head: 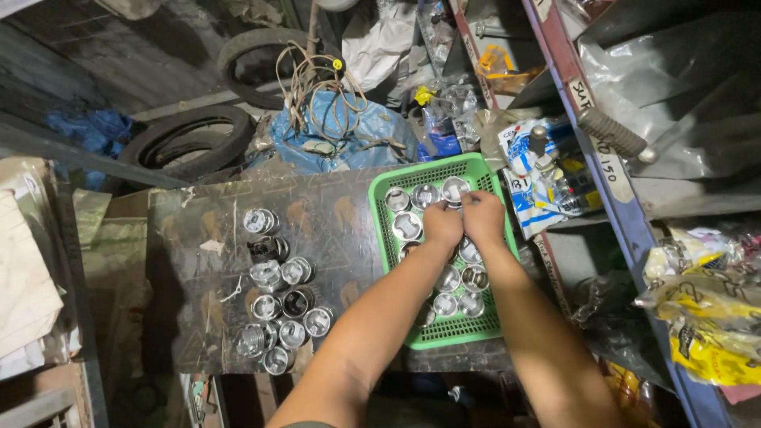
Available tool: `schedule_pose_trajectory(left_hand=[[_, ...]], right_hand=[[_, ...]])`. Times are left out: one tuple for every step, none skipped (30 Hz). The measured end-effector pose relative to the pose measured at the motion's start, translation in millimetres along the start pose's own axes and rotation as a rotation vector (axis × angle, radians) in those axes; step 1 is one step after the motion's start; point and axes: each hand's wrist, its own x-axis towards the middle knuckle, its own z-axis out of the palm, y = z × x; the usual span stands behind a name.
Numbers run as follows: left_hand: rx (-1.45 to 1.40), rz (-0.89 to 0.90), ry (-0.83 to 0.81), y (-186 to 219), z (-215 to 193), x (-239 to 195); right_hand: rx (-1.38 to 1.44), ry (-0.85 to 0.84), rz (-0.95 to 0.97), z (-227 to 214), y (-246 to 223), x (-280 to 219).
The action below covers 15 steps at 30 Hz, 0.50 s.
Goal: Cleaning and inspecting several motorcycle engine pistons using a rag at a workbench.
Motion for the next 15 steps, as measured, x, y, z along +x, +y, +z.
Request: schedule_pose_trajectory(left_hand=[[-0.004, -0.004, -0.001, 1.1, -4.2, -9.8], [0.045, 0.029, -0.066, 2.4, -9.3, -19.7], [0.090, 0.072, -0.120, 9.1, -17.8, -22.6], [0.081, 0.076, -0.109, 7.7, -28.1, -29.6], [0.055, 0.100, -0.164, 3.6, -41.1, -37.8], [0.028, 0.125, -0.219, -1.5, -54.9, -46.3], [0.017, 0.118, -0.195, 0.5, -78.4, -67.6], [-0.063, 0.167, -0.222, 1.9, -101.5, -89.3], [-0.140, 0.216, -0.245, 1.3, -125.0, -112.8], [-0.148, 0.207, -0.218, -22.3, -137.3, -109.1], [-0.260, 0.202, -0.182, -47.8, -150.8, -108.4], [-0.371, 0.200, -0.145, -73.7, -164.5, -108.1], [-0.378, 0.195, -0.131, -83.1, -184.4, -111.7], [-0.461, 0.127, -0.071, -92.6, -204.5, -115.0], [-0.545, 0.062, -0.015, -100.8, -223.9, -116.3]], right_hand=[[-0.006, -0.002, 0.000, -0.3, 5.7, -3.2], [0.005, 0.022, -0.030, -0.4, 10.7, -6.7], [0.020, 0.047, -0.074, 1.5, 8.4, -3.3], [0.019, 0.045, -0.088, -9.9, -7.1, -21.2], [0.093, 0.027, -0.103, -18.8, -23.2, -41.5], [0.167, 0.007, -0.117, -26.9, -39.1, -62.7], [0.165, -0.014, -0.136, -29.1, -52.1, -80.7], [0.166, -0.046, -0.133, -31.1, -64.5, -98.9], [0.167, -0.081, -0.129, -32.0, -75.9, -119.2], [0.165, -0.106, -0.145, -18.9, -81.3, -128.6], [0.126, -0.231, -0.123, -5.7, -86.0, -141.7], [0.083, -0.355, -0.101, 7.9, -90.8, -155.1], [0.077, -0.368, -0.109, 24.2, -99.1, -167.7], [0.082, -0.470, -0.124, 40.9, -107.7, -180.4], [0.085, -0.568, -0.138, 57.3, -116.7, -191.3]])
